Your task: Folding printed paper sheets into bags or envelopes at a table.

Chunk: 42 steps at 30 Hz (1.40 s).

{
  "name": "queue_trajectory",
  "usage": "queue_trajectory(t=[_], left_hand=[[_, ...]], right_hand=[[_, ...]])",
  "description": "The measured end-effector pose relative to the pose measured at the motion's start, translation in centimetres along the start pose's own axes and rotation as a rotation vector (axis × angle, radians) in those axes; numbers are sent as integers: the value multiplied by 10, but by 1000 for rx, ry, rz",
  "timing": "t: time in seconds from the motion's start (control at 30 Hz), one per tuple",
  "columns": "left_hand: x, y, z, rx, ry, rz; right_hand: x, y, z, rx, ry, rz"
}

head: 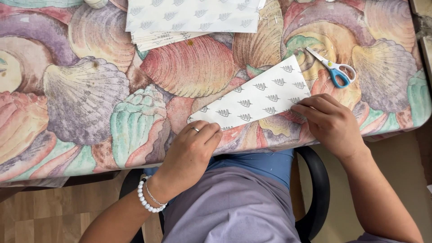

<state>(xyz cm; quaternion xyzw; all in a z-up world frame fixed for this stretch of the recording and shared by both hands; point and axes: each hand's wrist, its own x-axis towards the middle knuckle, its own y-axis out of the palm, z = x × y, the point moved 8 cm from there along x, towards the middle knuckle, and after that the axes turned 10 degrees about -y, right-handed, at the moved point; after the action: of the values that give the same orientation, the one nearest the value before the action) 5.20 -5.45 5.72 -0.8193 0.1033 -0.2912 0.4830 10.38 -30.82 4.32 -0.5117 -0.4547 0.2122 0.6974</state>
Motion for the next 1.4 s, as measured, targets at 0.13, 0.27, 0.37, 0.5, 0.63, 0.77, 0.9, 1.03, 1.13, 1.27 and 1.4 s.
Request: queue_trajectory(t=[0.13,0.27,0.37,0.5,0.63,0.77,0.9,1.03,1.13,1.27,1.4], left_hand=[[-2,0,1,0,-20,-15],[0,-3,-1,-51,-58,-31],[3,8,2,-33,-86,99],[3,15,7,-109,-124,102],[4,15,9,-43,-131,84],[5,23,12,-4,-179,92],[4,23,14,-66,-187,104],[3,20,13,-36,-170,78],[3,18,13,-17,-150,63],[2,19,13,-36,-125,89],[2,16,13,-54,-112,95]], right_hand=[[1,2,1,-23,1,28],[2,0,2,-35,-2,29],[6,-1,2,-56,23,58],[8,-2,1,-66,44,91],[8,-1,-1,-87,67,131],[37,-2,6,-228,207,262],[87,29,37,-191,90,222],[118,55,41,-156,101,306],[116,52,20,-138,110,247],[75,43,-39,-343,273,380],[50,29,-83,-192,551,403]])
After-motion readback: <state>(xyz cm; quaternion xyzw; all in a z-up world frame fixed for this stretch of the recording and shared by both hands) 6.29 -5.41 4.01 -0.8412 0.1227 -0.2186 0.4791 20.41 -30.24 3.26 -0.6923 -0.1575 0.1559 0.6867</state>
